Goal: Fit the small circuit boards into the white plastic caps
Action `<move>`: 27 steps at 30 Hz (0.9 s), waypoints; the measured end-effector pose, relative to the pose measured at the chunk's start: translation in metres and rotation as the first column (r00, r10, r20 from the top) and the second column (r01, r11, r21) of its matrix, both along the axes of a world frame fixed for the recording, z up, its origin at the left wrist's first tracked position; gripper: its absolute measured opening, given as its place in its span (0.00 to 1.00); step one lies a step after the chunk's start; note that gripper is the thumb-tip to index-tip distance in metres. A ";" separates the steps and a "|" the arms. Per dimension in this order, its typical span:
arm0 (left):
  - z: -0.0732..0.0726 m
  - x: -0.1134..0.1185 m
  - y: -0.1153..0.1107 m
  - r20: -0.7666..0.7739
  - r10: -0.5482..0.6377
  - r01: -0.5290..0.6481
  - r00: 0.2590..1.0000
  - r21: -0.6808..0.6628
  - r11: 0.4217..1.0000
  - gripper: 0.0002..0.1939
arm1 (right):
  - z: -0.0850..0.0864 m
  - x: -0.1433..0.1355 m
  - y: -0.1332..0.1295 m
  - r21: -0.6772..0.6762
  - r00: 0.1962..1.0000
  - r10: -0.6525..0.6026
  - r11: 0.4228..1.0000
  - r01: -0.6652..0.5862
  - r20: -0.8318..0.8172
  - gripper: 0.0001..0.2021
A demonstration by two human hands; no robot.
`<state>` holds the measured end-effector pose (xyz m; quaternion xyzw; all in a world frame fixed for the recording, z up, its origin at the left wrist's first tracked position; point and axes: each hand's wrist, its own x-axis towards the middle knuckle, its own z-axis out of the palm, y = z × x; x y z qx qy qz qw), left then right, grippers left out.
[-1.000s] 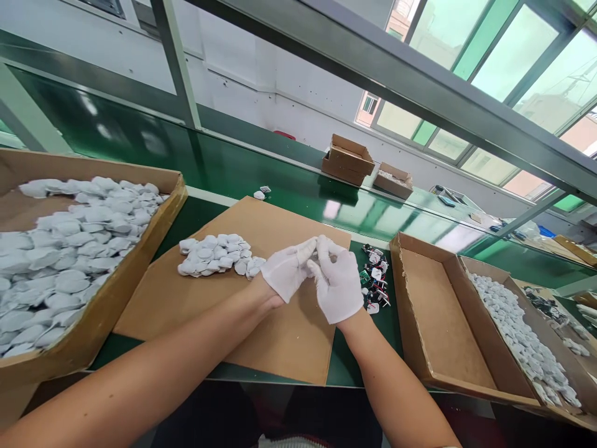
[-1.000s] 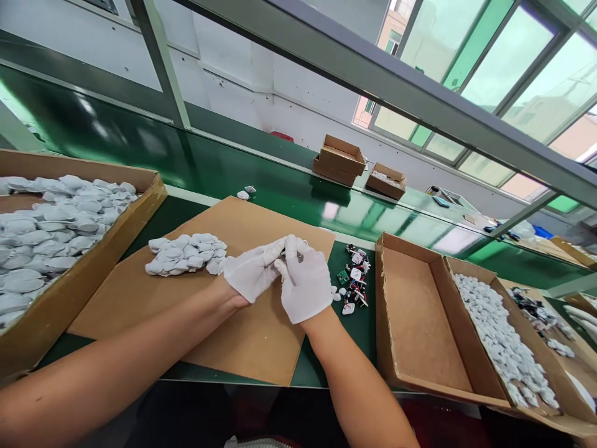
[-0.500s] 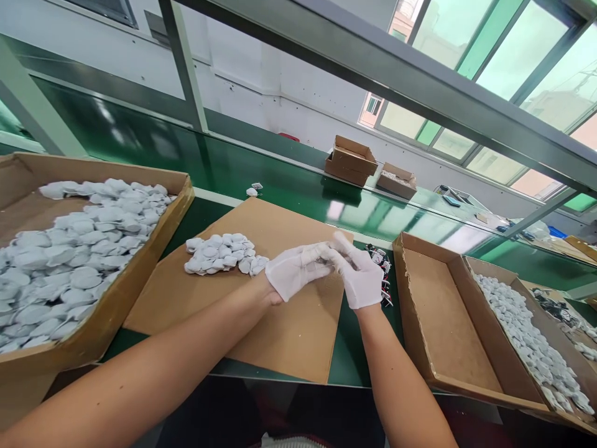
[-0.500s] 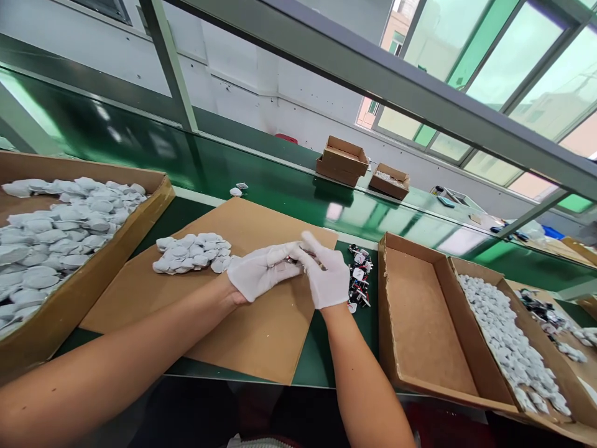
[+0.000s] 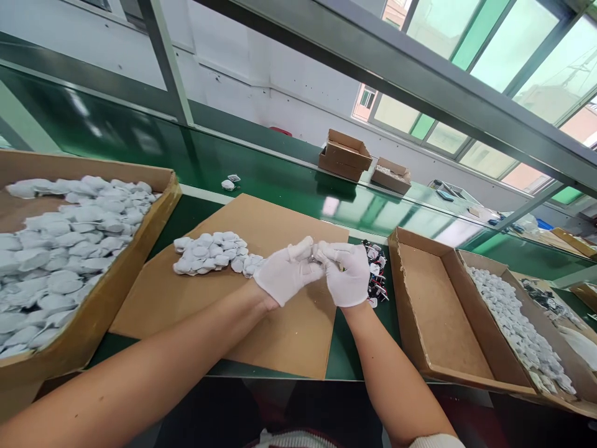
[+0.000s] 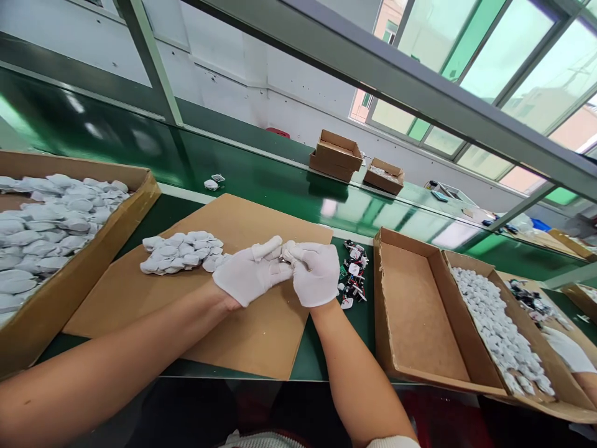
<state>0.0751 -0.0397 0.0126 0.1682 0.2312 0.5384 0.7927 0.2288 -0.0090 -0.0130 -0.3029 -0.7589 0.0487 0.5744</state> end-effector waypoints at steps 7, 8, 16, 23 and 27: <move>-0.001 -0.006 0.001 -0.109 -0.044 0.062 0.993 0.162 0.985 0.08 | 0.016 0.011 -0.007 -0.283 0.996 -0.014 0.959 -0.011 -0.084 0.15; -0.001 -0.006 0.001 -0.127 -0.030 0.052 0.991 0.172 0.984 0.09 | 0.019 0.014 -0.007 -0.312 0.998 0.006 0.950 -0.024 -0.058 0.18; 0.007 -0.007 -0.007 -0.282 -0.029 0.091 0.959 0.209 0.974 0.18 | 0.036 0.019 -0.003 -0.265 0.952 0.305 0.916 -0.302 -0.030 0.14; 0.006 -0.007 -0.005 -0.287 -0.082 0.184 0.954 0.349 0.919 0.16 | 0.038 0.020 -0.004 -0.249 0.960 0.280 0.928 -0.278 -0.030 0.15; 0.004 -0.006 -0.004 -0.242 -0.079 0.159 0.967 0.330 0.930 0.12 | 0.041 0.023 -0.002 -0.186 0.965 0.236 0.959 -0.212 0.117 0.17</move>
